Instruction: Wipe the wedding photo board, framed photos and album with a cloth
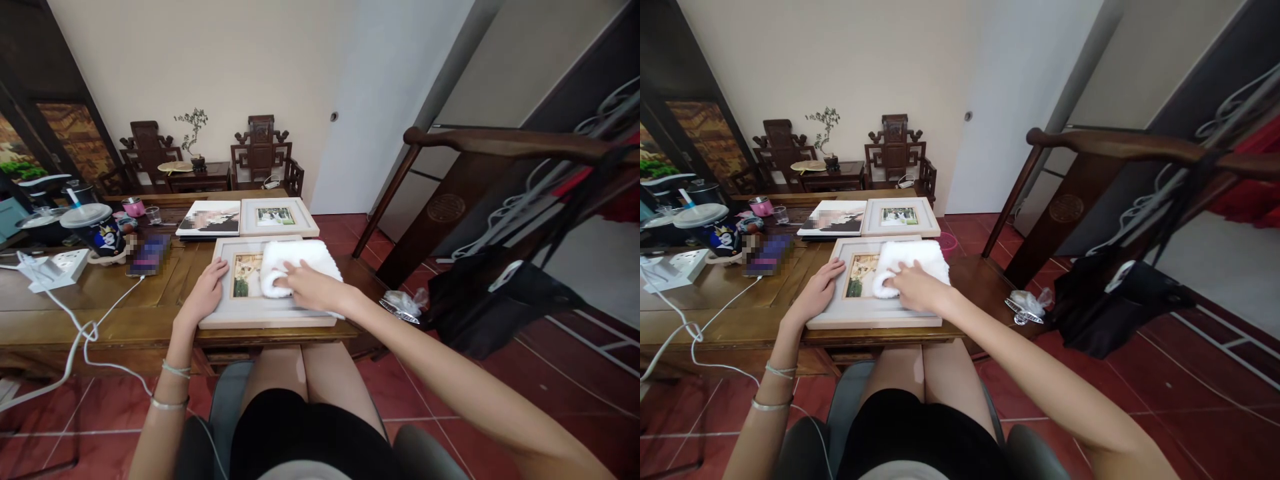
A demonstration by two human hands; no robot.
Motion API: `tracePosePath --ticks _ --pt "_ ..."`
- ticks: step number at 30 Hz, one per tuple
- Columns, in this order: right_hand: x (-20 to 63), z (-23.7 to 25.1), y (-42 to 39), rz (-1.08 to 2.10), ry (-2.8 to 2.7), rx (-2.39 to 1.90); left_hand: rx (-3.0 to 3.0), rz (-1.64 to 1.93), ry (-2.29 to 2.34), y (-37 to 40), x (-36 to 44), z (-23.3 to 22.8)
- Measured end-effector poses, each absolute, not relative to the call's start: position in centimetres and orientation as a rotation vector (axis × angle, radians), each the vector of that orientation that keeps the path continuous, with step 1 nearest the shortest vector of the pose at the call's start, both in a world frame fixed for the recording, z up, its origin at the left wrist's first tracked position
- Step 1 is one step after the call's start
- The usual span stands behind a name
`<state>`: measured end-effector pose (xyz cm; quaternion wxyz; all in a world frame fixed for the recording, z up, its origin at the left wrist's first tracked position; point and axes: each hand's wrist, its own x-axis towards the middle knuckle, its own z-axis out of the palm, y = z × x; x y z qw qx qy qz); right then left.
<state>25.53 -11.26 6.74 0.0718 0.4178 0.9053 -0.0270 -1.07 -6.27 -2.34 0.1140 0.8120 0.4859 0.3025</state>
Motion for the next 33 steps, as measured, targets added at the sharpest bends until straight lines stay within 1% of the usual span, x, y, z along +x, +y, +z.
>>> tracePosePath --ticks 3,5,8,12,16,19,22,26,31,33 --pt "25.5 9.2 -15.2 -0.243 2.625 1.159 2.397 0.885 1.436 -6.3 -1.0 -2.5" --pt "25.2 10.1 -17.0 -0.248 2.622 1.152 2.4 0.88 1.434 -6.3 -1.1 -2.5" --pt "24.7 9.6 -17.7 -0.219 2.668 1.159 2.387 0.88 1.426 -6.3 -1.1 -2.4" --pt "24.9 7.1 -14.6 -0.179 2.748 1.215 2.378 0.866 1.422 -6.4 -1.0 -2.2" --pt "25.6 4.6 -9.6 0.034 2.832 1.384 2.391 0.847 1.43 -6.4 -1.0 -2.1" --pt "25.8 3.7 -6.8 0.183 2.813 1.511 2.391 0.854 1.426 -6.3 -1.1 -2.2" --pt "25.6 3.5 -5.9 0.225 2.778 1.533 2.383 0.869 1.423 -6.2 -1.2 -2.3" --pt "25.4 4.4 -8.3 0.137 2.768 1.417 2.363 0.901 1.418 -6.2 -1.2 -2.5" --pt "25.7 7.3 -14.7 -0.155 2.778 1.151 2.374 0.887 1.419 -6.2 -1.1 -2.5" --pt "25.8 8.3 -16.9 -0.22 2.802 1.095 2.387 0.883 1.423 -6.2 -1.1 -2.4"
